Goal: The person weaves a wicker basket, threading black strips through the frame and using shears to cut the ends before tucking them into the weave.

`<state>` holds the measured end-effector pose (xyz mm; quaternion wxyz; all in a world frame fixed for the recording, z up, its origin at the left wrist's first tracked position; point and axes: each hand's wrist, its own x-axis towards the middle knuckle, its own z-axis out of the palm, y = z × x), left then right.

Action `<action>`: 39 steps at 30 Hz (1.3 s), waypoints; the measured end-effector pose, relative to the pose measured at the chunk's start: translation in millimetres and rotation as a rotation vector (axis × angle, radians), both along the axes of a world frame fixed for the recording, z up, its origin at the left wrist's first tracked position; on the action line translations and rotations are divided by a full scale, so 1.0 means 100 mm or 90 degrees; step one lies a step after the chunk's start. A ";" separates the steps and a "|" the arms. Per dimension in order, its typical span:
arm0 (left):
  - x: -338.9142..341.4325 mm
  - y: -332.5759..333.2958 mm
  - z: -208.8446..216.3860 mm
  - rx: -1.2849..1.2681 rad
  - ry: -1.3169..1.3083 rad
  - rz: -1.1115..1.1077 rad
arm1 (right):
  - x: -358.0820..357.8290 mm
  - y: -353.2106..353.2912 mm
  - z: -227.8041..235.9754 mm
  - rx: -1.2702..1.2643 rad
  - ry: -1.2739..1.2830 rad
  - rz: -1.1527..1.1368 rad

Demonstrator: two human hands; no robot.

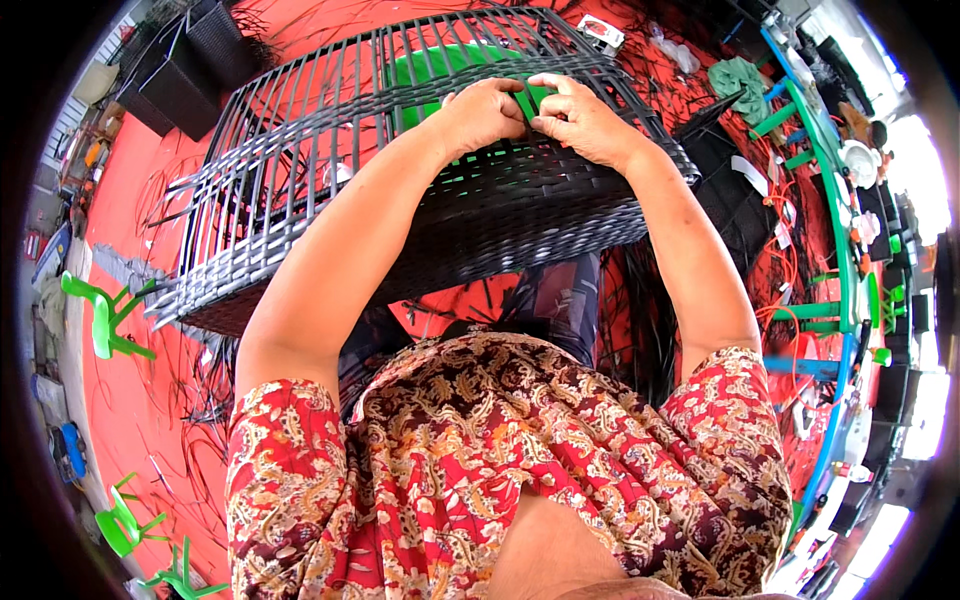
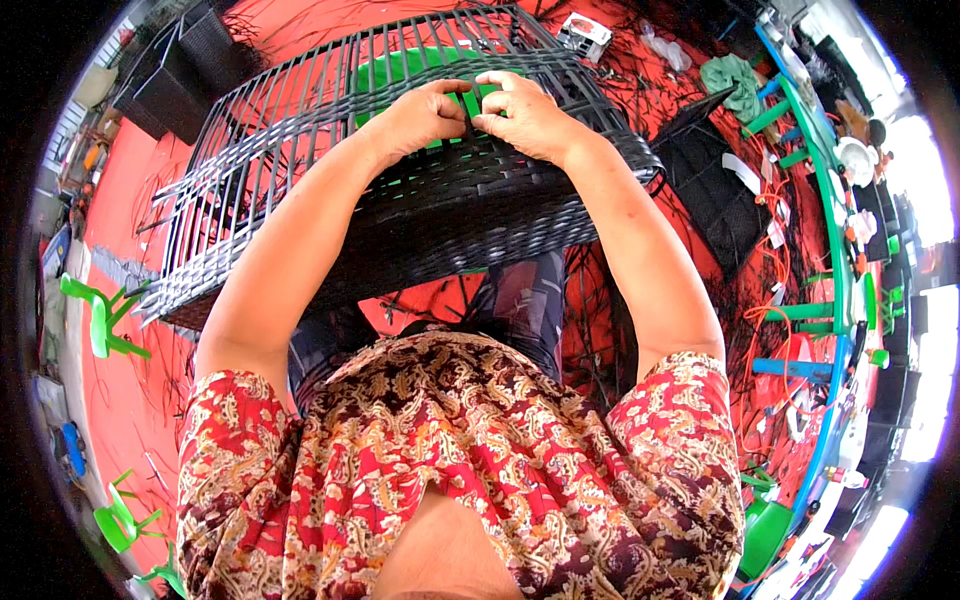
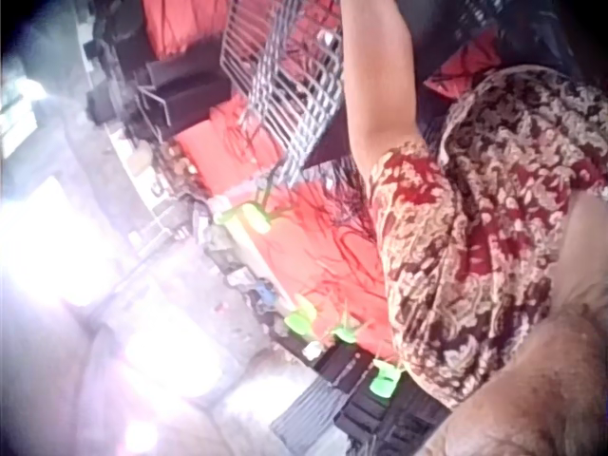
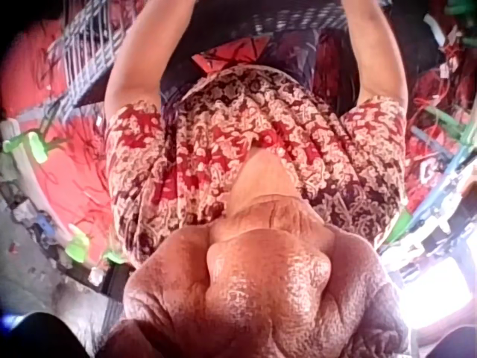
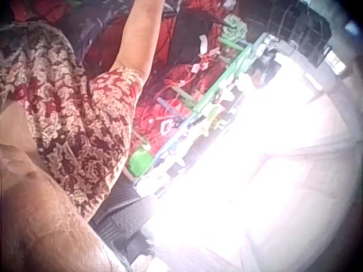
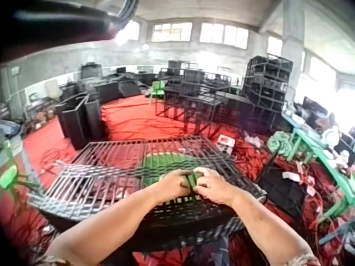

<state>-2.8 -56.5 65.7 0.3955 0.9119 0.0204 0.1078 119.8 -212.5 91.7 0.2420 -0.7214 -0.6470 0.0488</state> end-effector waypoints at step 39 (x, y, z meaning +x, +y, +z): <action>-0.36 0.25 -0.01 -0.007 0.071 0.058 | -0.39 0.32 0.03 -0.007 0.044 0.061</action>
